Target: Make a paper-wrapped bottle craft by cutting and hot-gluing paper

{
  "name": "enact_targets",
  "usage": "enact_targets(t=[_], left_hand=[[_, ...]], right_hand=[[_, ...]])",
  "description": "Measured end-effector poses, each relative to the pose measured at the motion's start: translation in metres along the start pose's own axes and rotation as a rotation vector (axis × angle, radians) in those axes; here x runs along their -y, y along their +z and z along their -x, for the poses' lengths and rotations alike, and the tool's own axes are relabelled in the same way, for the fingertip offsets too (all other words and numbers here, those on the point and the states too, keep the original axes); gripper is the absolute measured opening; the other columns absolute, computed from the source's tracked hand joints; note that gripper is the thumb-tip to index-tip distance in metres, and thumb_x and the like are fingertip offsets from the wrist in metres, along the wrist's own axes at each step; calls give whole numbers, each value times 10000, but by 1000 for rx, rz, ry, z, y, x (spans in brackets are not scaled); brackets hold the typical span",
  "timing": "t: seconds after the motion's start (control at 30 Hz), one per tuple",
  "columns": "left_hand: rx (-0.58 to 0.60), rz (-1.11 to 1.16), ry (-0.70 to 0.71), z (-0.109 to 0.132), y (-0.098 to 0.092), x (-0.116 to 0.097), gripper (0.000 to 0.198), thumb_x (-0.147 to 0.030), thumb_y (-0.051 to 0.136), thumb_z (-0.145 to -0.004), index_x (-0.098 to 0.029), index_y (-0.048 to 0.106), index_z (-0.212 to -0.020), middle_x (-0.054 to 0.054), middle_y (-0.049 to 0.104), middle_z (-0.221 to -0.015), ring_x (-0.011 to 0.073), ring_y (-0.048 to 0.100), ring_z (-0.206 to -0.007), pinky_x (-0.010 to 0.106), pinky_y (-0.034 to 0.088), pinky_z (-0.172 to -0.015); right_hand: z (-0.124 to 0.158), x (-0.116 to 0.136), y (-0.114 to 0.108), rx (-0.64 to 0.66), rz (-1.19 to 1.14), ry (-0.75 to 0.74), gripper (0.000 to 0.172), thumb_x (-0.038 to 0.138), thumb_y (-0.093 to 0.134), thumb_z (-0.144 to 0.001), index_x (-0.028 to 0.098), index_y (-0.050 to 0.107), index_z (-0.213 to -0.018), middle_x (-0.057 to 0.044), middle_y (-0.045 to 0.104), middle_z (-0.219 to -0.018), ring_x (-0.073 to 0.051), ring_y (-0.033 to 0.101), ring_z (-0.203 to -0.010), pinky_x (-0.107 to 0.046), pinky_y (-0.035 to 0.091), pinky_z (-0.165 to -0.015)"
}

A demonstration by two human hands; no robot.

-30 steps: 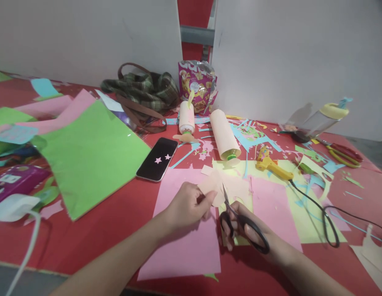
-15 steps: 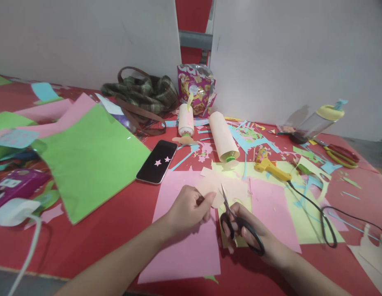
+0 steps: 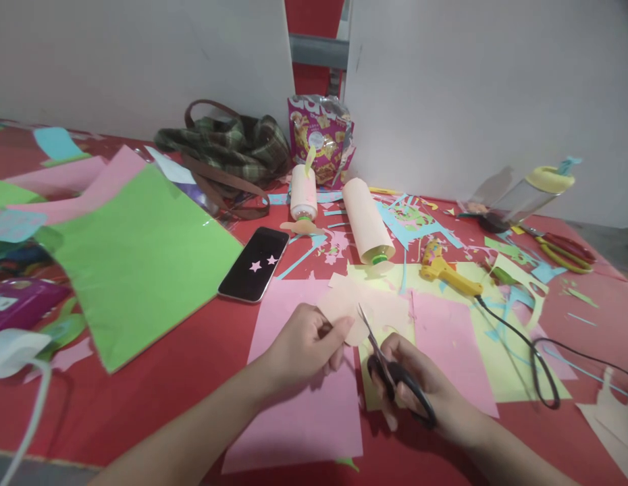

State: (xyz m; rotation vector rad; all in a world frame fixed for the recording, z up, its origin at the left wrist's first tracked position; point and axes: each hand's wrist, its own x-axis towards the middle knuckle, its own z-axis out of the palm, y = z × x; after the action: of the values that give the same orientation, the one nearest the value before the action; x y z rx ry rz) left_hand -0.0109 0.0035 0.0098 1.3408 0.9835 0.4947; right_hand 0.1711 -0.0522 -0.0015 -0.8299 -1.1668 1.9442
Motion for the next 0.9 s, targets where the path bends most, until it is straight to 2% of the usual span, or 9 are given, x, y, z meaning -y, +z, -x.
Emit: enact_targets(t=[0.23, 0.73, 0.9], left_hand=[[69, -17, -42, 0, -2, 2, 527, -462, 353, -793, -140, 442, -385, -29, 375, -292, 71, 387, -250, 184, 319, -311], [91, 36, -67, -3, -3, 2, 548, -467, 360, -788, -134, 436, -360, -21, 393, -288, 55, 367, -233, 179, 337, -315], [117, 83, -89, -3, -3, 0, 508, -454, 387, -777, -137, 432, -382, -27, 404, -298, 52, 351, -223, 174, 319, -286]], right_hand=[[-2, 7, 3, 51, -5, -15, 364, 501, 526, -719, 199, 331, -782, -7, 479, -734, -92, 489, -535, -260, 380, -537], [-2, -5, 1, 32, -55, 8, 352, 480, 531, -728, 210, 314, -794, 27, 488, -647, -89, 492, -496, -243, 368, -516], [-4, 1, 2, 30, -25, -7, 365, 490, 538, -718, 207, 318, -785, 24, 495, -646, -90, 486, -503, -255, 366, -538]])
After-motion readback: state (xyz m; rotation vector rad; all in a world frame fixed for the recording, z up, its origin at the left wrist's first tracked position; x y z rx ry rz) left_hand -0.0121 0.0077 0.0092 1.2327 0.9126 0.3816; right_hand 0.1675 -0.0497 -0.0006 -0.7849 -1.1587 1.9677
